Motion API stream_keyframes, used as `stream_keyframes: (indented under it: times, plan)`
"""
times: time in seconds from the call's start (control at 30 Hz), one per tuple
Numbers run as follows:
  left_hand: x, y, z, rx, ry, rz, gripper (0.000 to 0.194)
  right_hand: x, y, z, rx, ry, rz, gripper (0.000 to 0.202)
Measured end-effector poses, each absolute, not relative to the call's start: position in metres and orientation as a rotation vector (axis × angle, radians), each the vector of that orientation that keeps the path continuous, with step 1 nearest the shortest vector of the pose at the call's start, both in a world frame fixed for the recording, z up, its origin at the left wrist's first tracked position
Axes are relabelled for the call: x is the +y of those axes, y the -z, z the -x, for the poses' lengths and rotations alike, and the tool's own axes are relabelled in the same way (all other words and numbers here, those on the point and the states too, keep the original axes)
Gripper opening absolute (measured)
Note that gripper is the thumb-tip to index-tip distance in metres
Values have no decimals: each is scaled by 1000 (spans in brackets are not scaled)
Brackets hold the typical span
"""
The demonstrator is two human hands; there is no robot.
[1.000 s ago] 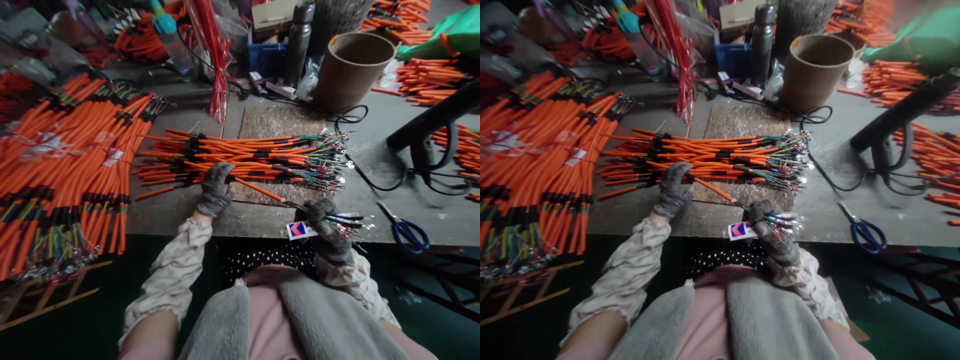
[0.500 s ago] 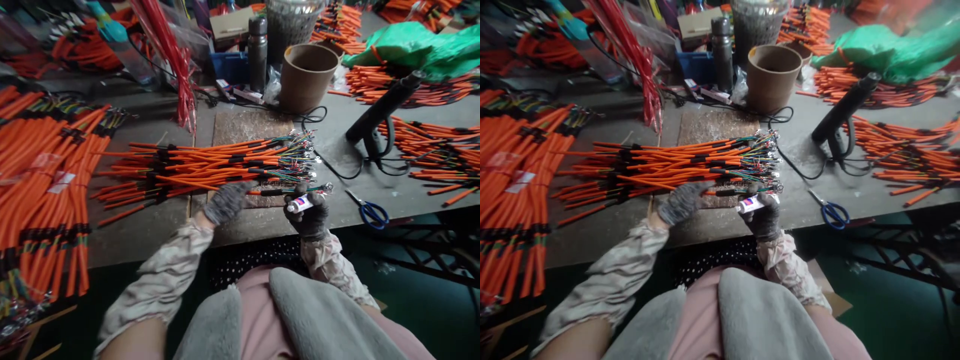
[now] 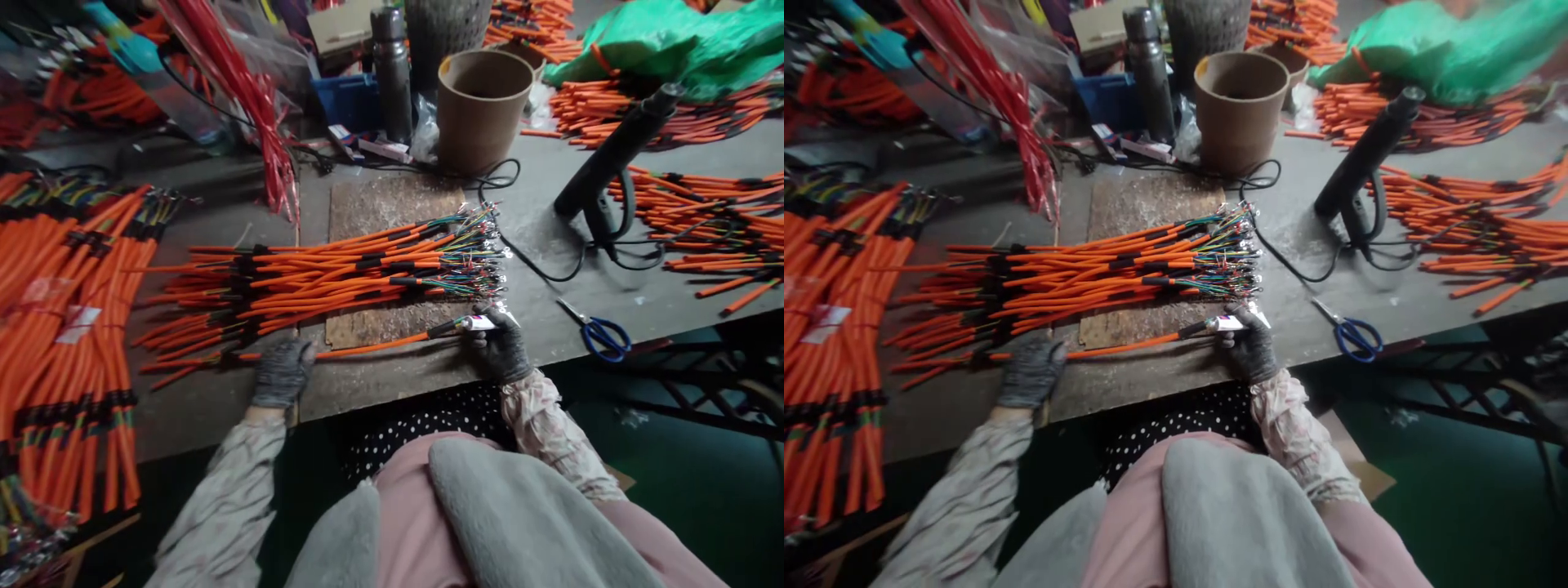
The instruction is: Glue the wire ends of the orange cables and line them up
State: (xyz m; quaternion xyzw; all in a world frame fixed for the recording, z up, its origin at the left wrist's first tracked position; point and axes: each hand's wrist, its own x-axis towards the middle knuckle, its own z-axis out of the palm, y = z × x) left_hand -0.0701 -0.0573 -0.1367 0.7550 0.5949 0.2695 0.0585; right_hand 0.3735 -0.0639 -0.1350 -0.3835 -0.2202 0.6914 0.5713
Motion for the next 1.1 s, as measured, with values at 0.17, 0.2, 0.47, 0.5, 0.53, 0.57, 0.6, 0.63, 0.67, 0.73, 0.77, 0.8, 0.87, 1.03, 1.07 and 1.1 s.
stream_keyframes:
  times: [0.17,0.2,0.47,0.5,0.53,0.57,0.6,0.63,0.67,0.73,0.77,0.8,0.87,1.03,1.07,1.1]
  plan:
    - [-30,140,9,1831,-883,-2460,33,-89,108,-390,-468,-1216,946,38]
    - [-20,134,-16,1749,-878,-2510,34,-87,106,-385,-502,-1173,915,40]
    - [66,87,-154,1523,-216,-2679,26,-39,130,-329,-534,-1371,777,37]
    - [67,77,-147,1623,-394,-2629,26,-41,127,-331,-547,-1369,750,42]
    - [65,64,-137,1718,-628,-2547,26,-44,121,-333,-583,-1363,723,46]
    - [61,50,-124,1765,-877,-2446,28,-48,114,-335,-648,-1353,711,46]
    - [56,35,-112,1736,-1087,-2352,30,-51,106,-336,-746,-1331,720,45]
    - [49,19,-100,1627,-1190,-2304,33,-53,97,-334,-873,-1288,748,41]
    - [41,4,-91,1495,-1196,-2290,35,-54,87,-330,-1015,-1218,789,36]
    - [25,-20,-79,1280,-1057,-2307,37,-52,67,-316,-1263,-996,869,27]
    - [18,-27,-77,1231,-989,-2313,37,-50,57,-308,-1347,-852,882,23]
    - [10,-30,-77,1211,-948,-2308,37,-47,47,-299,-1408,-702,874,19]
    - [-4,-26,-82,1167,-945,-2223,40,-43,28,-283,-1465,-432,850,15]
    - [-34,14,-104,976,-1140,-1567,57,-35,0,-270,-1698,-266,812,16]
    - [-38,18,-107,946,-1164,-1464,56,-35,0,-271,-1736,-312,794,17]
    - [-41,21,-108,909,-1174,-1392,54,-36,1,-273,-1737,-355,787,17]
